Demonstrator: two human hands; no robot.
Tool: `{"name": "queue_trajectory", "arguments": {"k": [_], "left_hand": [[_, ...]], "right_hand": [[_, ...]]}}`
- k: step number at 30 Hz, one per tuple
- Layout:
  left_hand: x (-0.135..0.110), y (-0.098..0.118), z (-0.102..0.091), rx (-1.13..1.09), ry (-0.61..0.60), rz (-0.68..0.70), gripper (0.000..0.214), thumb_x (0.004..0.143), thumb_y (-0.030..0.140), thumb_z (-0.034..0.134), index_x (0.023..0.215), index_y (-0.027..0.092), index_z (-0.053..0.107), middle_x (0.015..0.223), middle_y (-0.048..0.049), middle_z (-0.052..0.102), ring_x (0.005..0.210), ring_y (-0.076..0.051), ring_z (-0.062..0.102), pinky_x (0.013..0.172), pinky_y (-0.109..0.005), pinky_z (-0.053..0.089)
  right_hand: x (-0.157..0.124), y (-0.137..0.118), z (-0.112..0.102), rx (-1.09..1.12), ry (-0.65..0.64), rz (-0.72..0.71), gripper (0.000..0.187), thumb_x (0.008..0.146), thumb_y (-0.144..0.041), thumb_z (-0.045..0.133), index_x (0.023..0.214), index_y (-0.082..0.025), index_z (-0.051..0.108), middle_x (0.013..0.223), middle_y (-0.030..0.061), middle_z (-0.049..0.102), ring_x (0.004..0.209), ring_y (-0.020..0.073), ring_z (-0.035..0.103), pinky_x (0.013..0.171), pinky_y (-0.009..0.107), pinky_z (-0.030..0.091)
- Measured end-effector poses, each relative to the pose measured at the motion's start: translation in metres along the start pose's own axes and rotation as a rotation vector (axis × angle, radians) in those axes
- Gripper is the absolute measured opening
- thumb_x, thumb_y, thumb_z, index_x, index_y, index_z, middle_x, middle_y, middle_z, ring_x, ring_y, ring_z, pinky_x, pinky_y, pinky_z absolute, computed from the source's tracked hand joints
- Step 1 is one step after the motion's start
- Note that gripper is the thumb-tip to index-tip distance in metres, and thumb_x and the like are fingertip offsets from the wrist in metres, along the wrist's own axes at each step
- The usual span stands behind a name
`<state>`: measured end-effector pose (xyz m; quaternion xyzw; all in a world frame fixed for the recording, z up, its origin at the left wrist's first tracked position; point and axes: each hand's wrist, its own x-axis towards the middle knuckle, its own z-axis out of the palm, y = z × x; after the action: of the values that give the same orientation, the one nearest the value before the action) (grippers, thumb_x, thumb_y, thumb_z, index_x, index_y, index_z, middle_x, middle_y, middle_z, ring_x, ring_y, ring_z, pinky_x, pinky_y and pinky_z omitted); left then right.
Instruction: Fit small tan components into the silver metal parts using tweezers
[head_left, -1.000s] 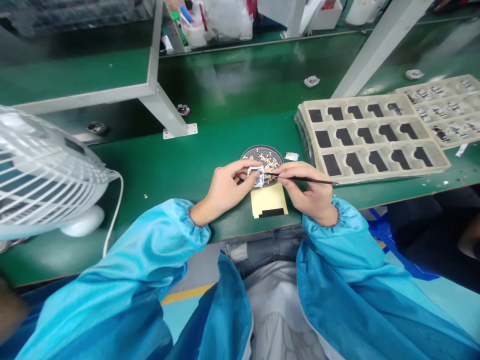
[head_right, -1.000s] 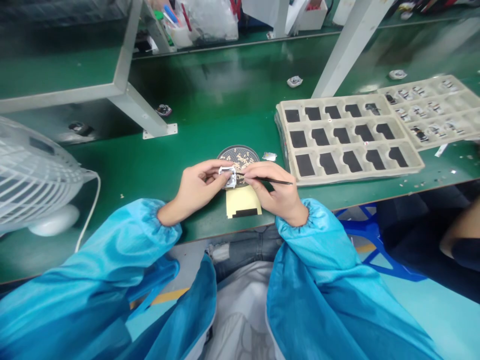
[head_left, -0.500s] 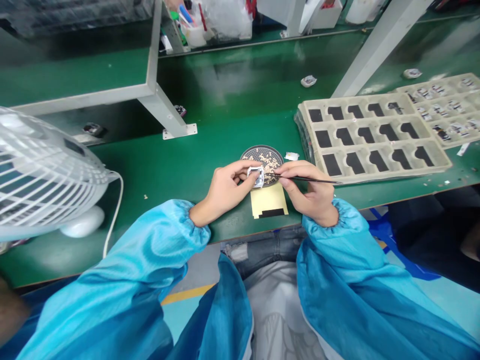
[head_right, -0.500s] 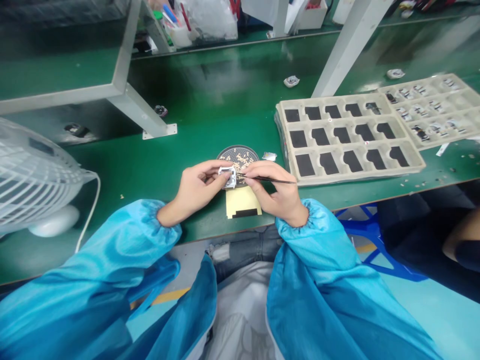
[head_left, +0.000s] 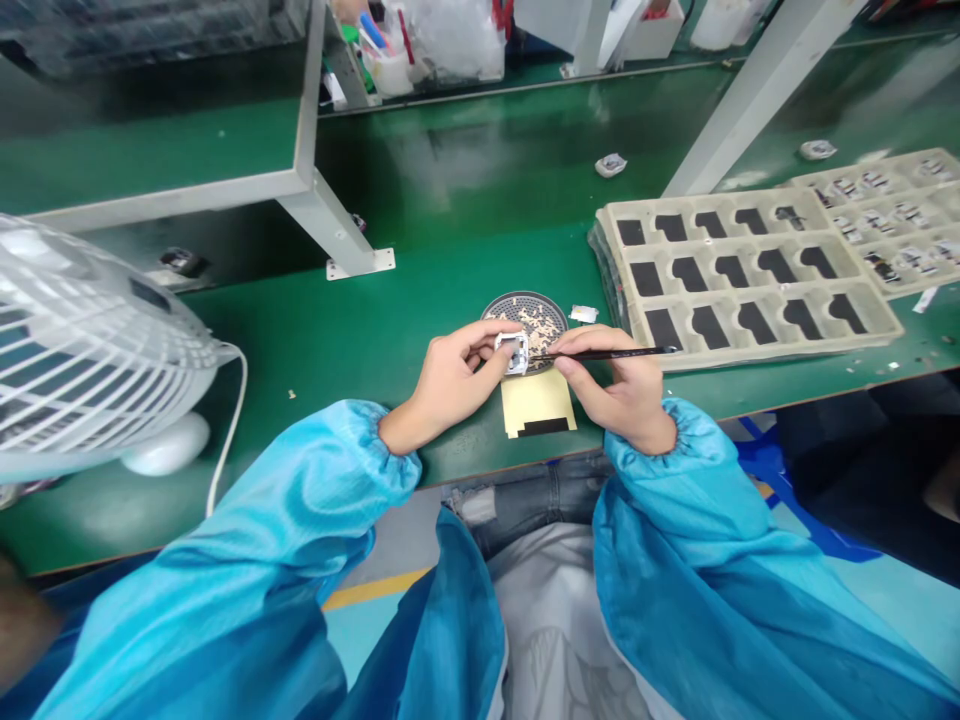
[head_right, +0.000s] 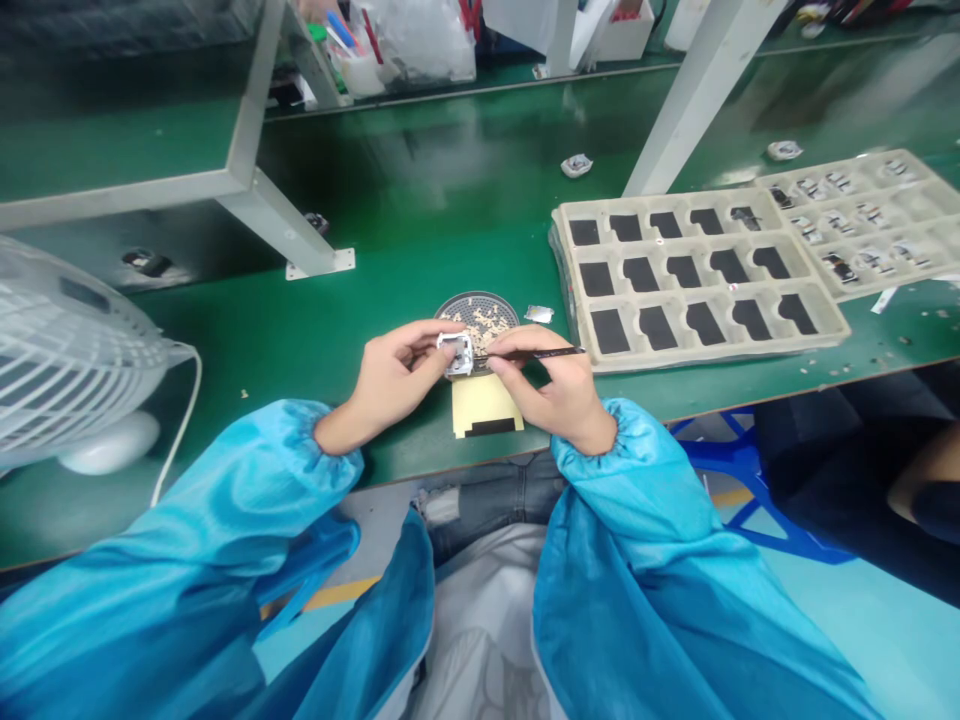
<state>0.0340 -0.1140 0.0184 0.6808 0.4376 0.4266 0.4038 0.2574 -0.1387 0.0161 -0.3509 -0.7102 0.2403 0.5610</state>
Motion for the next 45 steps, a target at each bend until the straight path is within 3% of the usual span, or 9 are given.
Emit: {"name": "queue_trajectory", "arguments": {"k": [5,10,14,18,24,27,31,38,45], "left_hand": [[0.006,0.001,-0.002,-0.107,0.027,-0.052,0.024,0.090,0.028,0.073,0.110,0.018,0.080,0.102,-0.0084,0.081,0.080,-0.016,0.073,0.066,-0.025,0.058],[0.012,0.001,-0.008,-0.206,0.040,-0.139,0.023,0.088,0.027,0.074,0.108,0.017,0.079,0.089,-0.0056,0.080,0.067,-0.015,0.071,0.062,-0.027,0.060],[0.013,-0.003,-0.009,-0.217,0.041,-0.116,0.025,0.089,0.029,0.074,0.110,0.016,0.075,0.093,-0.0067,0.079,0.074,-0.016,0.073,0.066,-0.027,0.061],[0.013,-0.010,-0.006,-0.252,0.083,-0.052,0.031,0.083,0.025,0.078,0.110,0.018,0.064,0.102,-0.0066,0.076,0.087,-0.015,0.074,0.073,-0.024,0.061],[0.016,-0.013,-0.005,-0.309,0.104,-0.076,0.044,0.079,0.020,0.080,0.117,0.017,0.060,0.097,-0.0045,0.073,0.078,-0.013,0.071,0.067,-0.023,0.058],[0.017,-0.014,-0.005,-0.324,0.099,-0.086,0.043,0.079,0.022,0.081,0.117,0.016,0.062,0.101,-0.0065,0.073,0.080,-0.014,0.071,0.067,-0.024,0.059],[0.017,-0.016,-0.004,-0.322,0.112,-0.092,0.040,0.079,0.022,0.081,0.114,0.015,0.064,0.098,-0.0055,0.071,0.080,-0.014,0.070,0.066,-0.023,0.059],[0.016,-0.020,0.000,-0.392,0.112,-0.129,0.041,0.078,0.030,0.086,0.110,0.015,0.065,0.100,-0.0055,0.071,0.074,-0.013,0.069,0.065,-0.024,0.059],[0.019,-0.016,-0.006,-0.469,0.017,-0.213,0.043,0.080,0.040,0.088,0.108,0.011,0.071,0.091,-0.0071,0.074,0.068,-0.013,0.070,0.069,-0.028,0.059]], "right_hand": [[-0.001,0.000,0.000,0.180,-0.034,0.068,0.009,0.096,-0.021,0.073,0.104,-0.025,0.071,0.104,0.0063,0.078,0.103,0.0239,0.075,0.095,0.046,0.063],[-0.005,0.001,0.000,0.258,-0.065,0.147,0.009,0.096,-0.026,0.075,0.101,-0.024,0.069,0.103,0.0059,0.078,0.102,0.0233,0.075,0.096,0.045,0.062],[0.003,-0.009,-0.014,0.345,0.061,0.150,0.008,0.102,-0.033,0.065,0.100,-0.025,0.067,0.100,0.0058,0.076,0.094,0.0235,0.075,0.089,0.044,0.062],[0.030,-0.021,-0.042,0.032,0.132,0.123,0.023,0.107,-0.036,0.052,0.103,-0.025,0.072,0.085,0.0036,0.071,0.080,0.0216,0.070,0.080,0.040,0.058],[0.073,-0.009,-0.049,-1.031,-0.465,0.230,0.029,0.100,-0.033,0.058,0.116,-0.020,0.078,0.114,0.0123,0.076,0.096,0.0298,0.071,0.075,0.039,0.051],[0.083,-0.003,-0.040,-1.236,-0.665,0.230,0.029,0.098,-0.032,0.058,0.112,-0.016,0.079,0.113,0.0155,0.076,0.092,0.0318,0.072,0.068,0.037,0.045],[0.084,-0.006,-0.032,-1.310,-0.777,0.216,0.026,0.099,-0.031,0.058,0.106,-0.017,0.079,0.104,0.0143,0.078,0.091,0.0317,0.072,0.065,0.035,0.038],[0.085,0.017,-0.046,-1.197,-0.713,0.189,0.018,0.093,-0.030,0.068,0.105,-0.022,0.079,0.103,0.0109,0.076,0.085,0.0275,0.070,0.065,0.038,0.040],[0.100,0.002,-0.026,-0.755,-0.404,0.013,0.020,0.083,-0.033,0.065,0.101,-0.027,0.071,0.100,0.0069,0.077,0.072,0.0222,0.065,0.066,0.039,0.049]]}}
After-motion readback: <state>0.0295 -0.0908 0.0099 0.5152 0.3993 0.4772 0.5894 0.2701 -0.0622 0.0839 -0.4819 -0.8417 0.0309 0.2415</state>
